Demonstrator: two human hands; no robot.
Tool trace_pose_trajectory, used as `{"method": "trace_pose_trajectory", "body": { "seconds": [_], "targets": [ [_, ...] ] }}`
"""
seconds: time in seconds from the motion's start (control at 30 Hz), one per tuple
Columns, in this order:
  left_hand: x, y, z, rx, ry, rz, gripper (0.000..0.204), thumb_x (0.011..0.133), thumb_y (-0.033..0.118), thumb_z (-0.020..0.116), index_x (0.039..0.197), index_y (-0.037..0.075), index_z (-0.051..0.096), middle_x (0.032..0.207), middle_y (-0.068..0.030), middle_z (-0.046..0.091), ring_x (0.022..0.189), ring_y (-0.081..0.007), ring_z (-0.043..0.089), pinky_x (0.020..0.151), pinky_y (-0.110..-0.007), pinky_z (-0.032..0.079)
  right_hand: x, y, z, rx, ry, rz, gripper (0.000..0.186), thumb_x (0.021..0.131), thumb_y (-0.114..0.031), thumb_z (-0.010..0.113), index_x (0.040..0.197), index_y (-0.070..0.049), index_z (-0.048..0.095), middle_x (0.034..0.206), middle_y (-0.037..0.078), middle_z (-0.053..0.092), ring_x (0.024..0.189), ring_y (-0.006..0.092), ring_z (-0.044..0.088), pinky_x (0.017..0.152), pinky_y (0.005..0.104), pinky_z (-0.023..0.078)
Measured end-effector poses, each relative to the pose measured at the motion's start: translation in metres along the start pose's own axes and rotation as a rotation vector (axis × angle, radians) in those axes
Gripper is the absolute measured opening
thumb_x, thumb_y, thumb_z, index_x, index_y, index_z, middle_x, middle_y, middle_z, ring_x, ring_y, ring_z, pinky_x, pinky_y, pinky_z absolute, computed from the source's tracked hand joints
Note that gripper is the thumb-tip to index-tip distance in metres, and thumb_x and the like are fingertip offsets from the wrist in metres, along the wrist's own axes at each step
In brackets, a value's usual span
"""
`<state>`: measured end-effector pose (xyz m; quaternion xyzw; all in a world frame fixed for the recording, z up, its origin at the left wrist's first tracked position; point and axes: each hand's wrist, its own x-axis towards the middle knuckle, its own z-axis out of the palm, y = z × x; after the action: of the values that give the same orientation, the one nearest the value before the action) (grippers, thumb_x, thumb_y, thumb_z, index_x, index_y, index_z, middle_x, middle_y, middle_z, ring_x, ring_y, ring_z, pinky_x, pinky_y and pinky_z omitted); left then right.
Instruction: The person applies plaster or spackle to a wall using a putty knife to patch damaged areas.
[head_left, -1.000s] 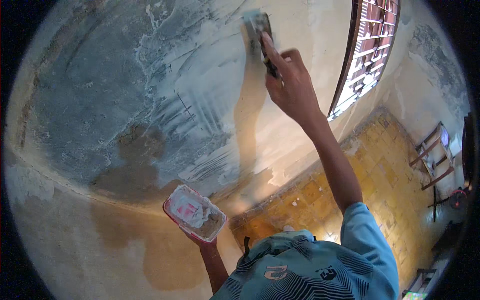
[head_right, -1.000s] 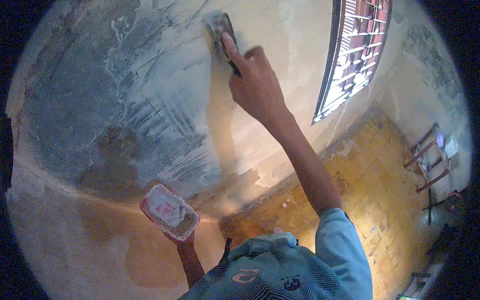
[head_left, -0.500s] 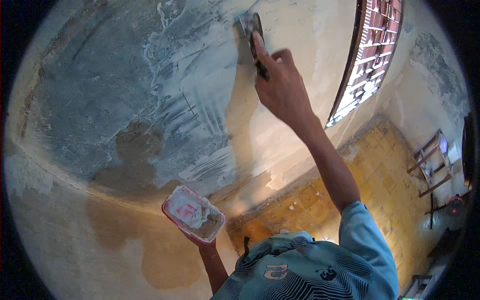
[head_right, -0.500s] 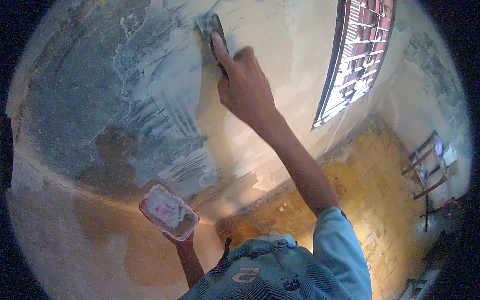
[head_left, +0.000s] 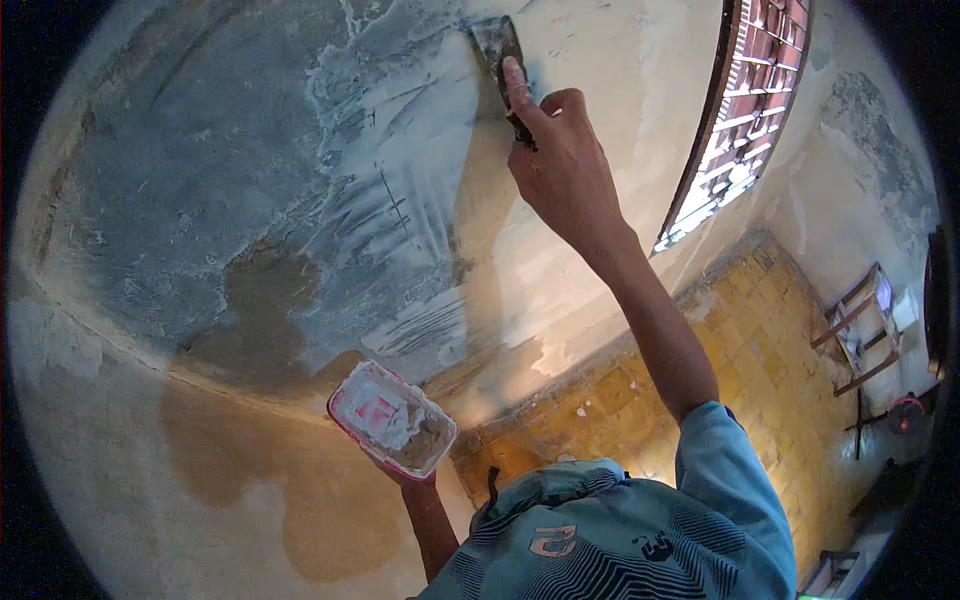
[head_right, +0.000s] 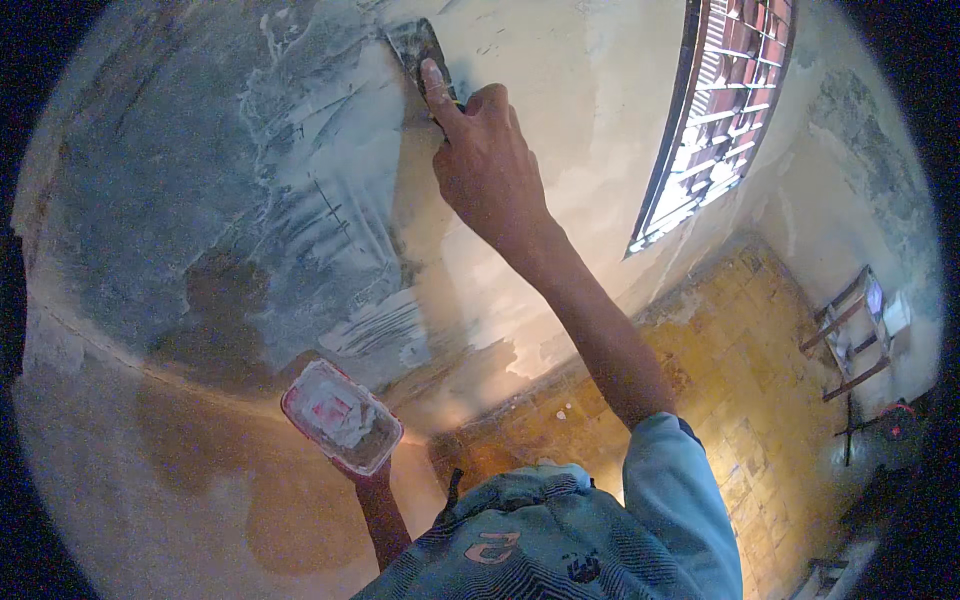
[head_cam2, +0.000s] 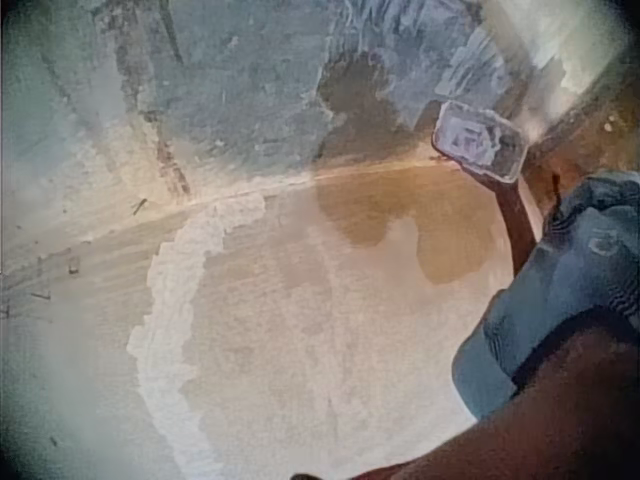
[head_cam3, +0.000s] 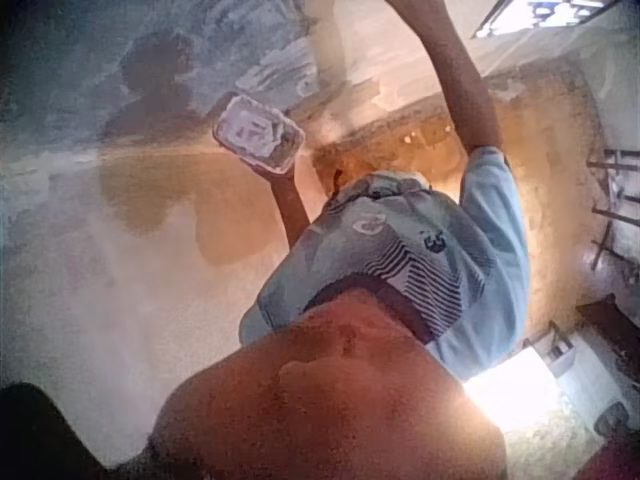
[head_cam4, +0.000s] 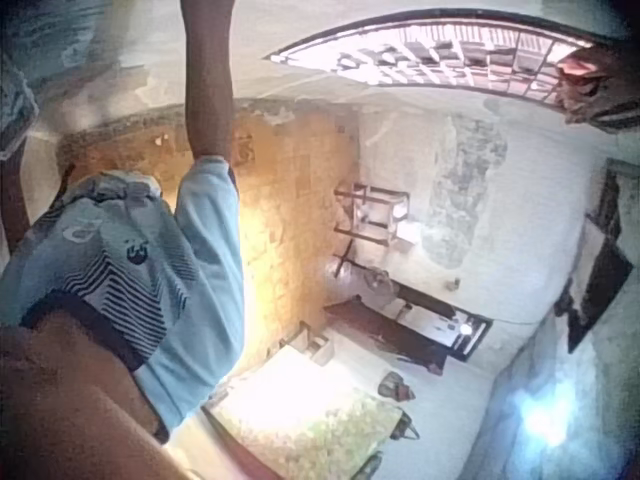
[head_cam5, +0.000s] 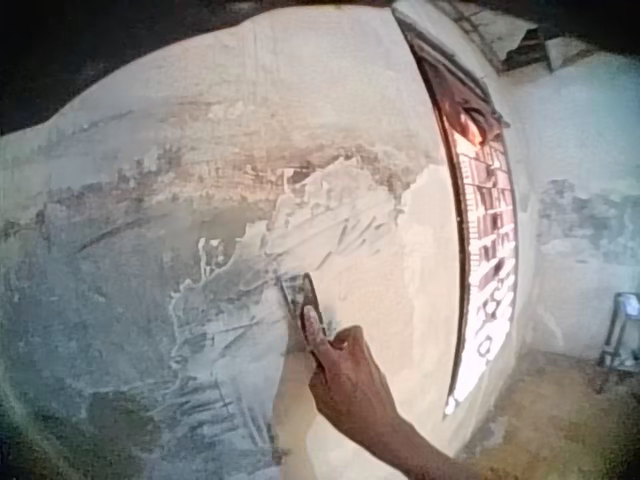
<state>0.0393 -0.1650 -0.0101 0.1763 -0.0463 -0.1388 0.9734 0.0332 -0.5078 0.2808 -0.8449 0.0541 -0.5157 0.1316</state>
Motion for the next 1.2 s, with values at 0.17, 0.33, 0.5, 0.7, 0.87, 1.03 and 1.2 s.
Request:
{"method": "trace_pose_trajectory", "body": {
  "seconds": [0.17, 0.33, 0.5, 0.7, 0.87, 1.03, 1.2],
  "targets": [
    [0.000, 0.002, -0.001, -0.122, -0.003, -0.062, 0.083, 0.087, 0.063, 0.064, 0.152, 0.017, 0.039, 0.148, -0.0135, 0.049, 0.129, -0.0404, 0.051, 0.103, -0.061, 0.045, -0.101, 0.014, 0.041, -0.083, -0.185, 0.198, 0.082, 0.080, 0.001, 0.060, 0.156, -0.017, 0.035, 0.102, 0.021, 0.048, 0.093, 0.0367, 0.055, 0.078, 0.0458, 0.051],
    [-0.001, 0.009, 0.007, -0.196, -0.120, -0.092, 0.082, 0.087, 0.059, 0.066, 0.152, 0.016, 0.040, 0.150, -0.0161, 0.046, 0.129, -0.0438, 0.050, 0.104, -0.062, 0.044, -0.104, -0.004, 0.021, -0.018, -0.216, 0.220, 0.087, 0.079, 0.003, 0.060, 0.158, -0.019, 0.030, 0.101, 0.022, 0.049, 0.088, 0.0379, 0.055, 0.075, 0.0465, 0.052],
    [0.003, 0.015, 0.001, -0.150, 0.043, -0.034, 0.083, 0.086, 0.058, 0.067, 0.152, 0.017, 0.039, 0.152, -0.0148, 0.045, 0.130, -0.0442, 0.049, 0.103, -0.061, 0.044, 0.002, -0.010, 0.009, -0.017, 0.026, 0.061, 0.083, 0.079, 0.000, 0.063, 0.155, -0.019, 0.036, 0.103, 0.022, 0.052, 0.087, 0.0387, 0.059, 0.076, 0.0458, 0.054],
    [0.001, 0.016, -0.008, -0.187, -0.018, -0.074, 0.086, 0.084, 0.059, 0.069, 0.153, 0.018, 0.037, 0.152, -0.0141, 0.045, 0.132, -0.0445, 0.047, 0.104, -0.066, 0.041, -0.159, 0.008, 0.065, -0.118, -0.227, 0.231, 0.087, 0.077, 0.004, 0.061, 0.156, -0.022, 0.036, 0.099, 0.019, 0.049, 0.085, 0.0357, 0.055, 0.070, 0.0457, 0.053],
    [0.001, 0.021, -0.009, -0.137, 0.011, -0.036, 0.093, 0.080, 0.062, 0.072, 0.153, 0.017, 0.037, 0.152, -0.0140, 0.045, 0.131, -0.0434, 0.048, 0.105, -0.064, 0.042, -0.142, -0.013, 0.036, 0.020, -0.260, 0.327, 0.089, 0.077, 0.001, 0.065, 0.157, -0.025, 0.035, 0.106, 0.018, 0.051, 0.089, 0.0322, 0.060, 0.077, 0.0413, 0.054],
    [0.005, 0.024, 0.001, -0.057, -0.029, -0.070, 0.093, 0.079, 0.063, 0.072, 0.152, 0.017, 0.038, 0.151, -0.0139, 0.046, 0.133, -0.0410, 0.048, 0.106, -0.060, 0.043, -0.006, -0.018, 0.018, 0.003, 0.061, 0.107, 0.084, 0.079, -0.003, 0.066, 0.155, -0.025, 0.038, 0.105, 0.022, 0.053, 0.090, 0.0376, 0.061, 0.078, 0.0440, 0.054],
    [0.000, 0.020, 0.011, -0.088, 0.030, -0.053, 0.089, 0.082, 0.065, 0.069, 0.151, 0.017, 0.040, 0.149, -0.0144, 0.048, 0.129, -0.0402, 0.051, 0.101, -0.059, 0.047, -0.117, -0.011, 0.062, -0.015, -0.186, 0.247, 0.086, 0.077, 0.000, 0.063, 0.155, -0.028, 0.037, 0.101, 0.019, 0.050, 0.092, 0.0370, 0.055, 0.075, 0.0458, 0.053]
  ]
}}
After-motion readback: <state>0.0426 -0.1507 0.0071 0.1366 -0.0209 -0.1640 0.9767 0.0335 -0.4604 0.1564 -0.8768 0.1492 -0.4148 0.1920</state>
